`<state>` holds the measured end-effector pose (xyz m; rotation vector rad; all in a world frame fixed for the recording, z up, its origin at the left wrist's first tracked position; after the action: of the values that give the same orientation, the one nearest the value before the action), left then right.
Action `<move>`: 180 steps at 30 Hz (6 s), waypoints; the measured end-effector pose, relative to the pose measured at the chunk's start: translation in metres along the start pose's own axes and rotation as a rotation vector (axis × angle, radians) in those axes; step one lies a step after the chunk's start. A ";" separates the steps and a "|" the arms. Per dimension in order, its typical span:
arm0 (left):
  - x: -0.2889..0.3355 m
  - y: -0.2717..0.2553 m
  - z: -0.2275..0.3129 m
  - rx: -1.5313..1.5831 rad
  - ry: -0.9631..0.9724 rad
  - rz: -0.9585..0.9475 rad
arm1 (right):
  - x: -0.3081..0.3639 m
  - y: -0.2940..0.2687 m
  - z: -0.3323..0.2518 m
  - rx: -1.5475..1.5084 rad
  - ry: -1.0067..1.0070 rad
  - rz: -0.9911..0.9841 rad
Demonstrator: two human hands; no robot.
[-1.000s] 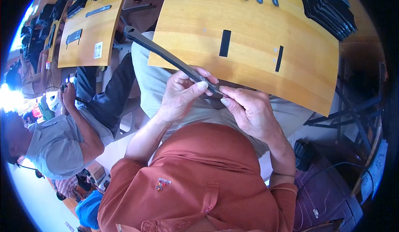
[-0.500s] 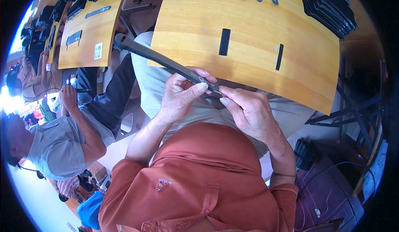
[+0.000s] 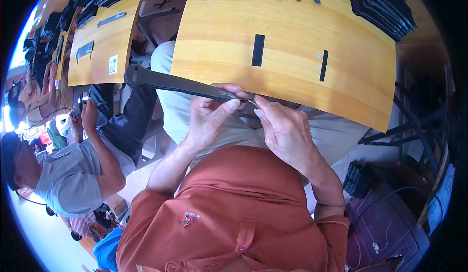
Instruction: Turning fabric tubes using a metal rod and aligning assembled textile straps on a template.
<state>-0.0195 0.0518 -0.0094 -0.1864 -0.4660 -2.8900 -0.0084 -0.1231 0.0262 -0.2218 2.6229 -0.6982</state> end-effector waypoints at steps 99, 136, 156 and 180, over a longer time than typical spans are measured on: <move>0.025 0.037 0.021 -0.833 0.378 -0.707 | 0.022 -0.016 -0.009 0.271 -0.201 -0.479; 0.045 0.021 0.022 -0.556 -0.095 -0.626 | 0.021 -0.013 -0.047 -0.326 -0.331 0.088; 0.071 -0.010 0.012 -0.248 -0.405 -0.434 | -0.034 -0.064 -0.025 0.000 -0.404 0.411; 0.073 -0.087 -0.015 -0.099 -0.443 -0.160 | -0.202 -0.242 0.041 0.207 -0.213 0.824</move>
<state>-0.1110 0.1142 -0.0383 -0.8522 -0.4227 -3.0243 0.2024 -0.2985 0.1875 0.7574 2.1277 -0.5850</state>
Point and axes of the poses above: each hand's wrist, its own x-axis away from the middle knuckle, its own y-axis out of the palm, z = x × y, the point moved 6 cm from there along -x, towards the middle knuckle, and after that the axes turned 14 degrees about z, right-handed, at the moved point
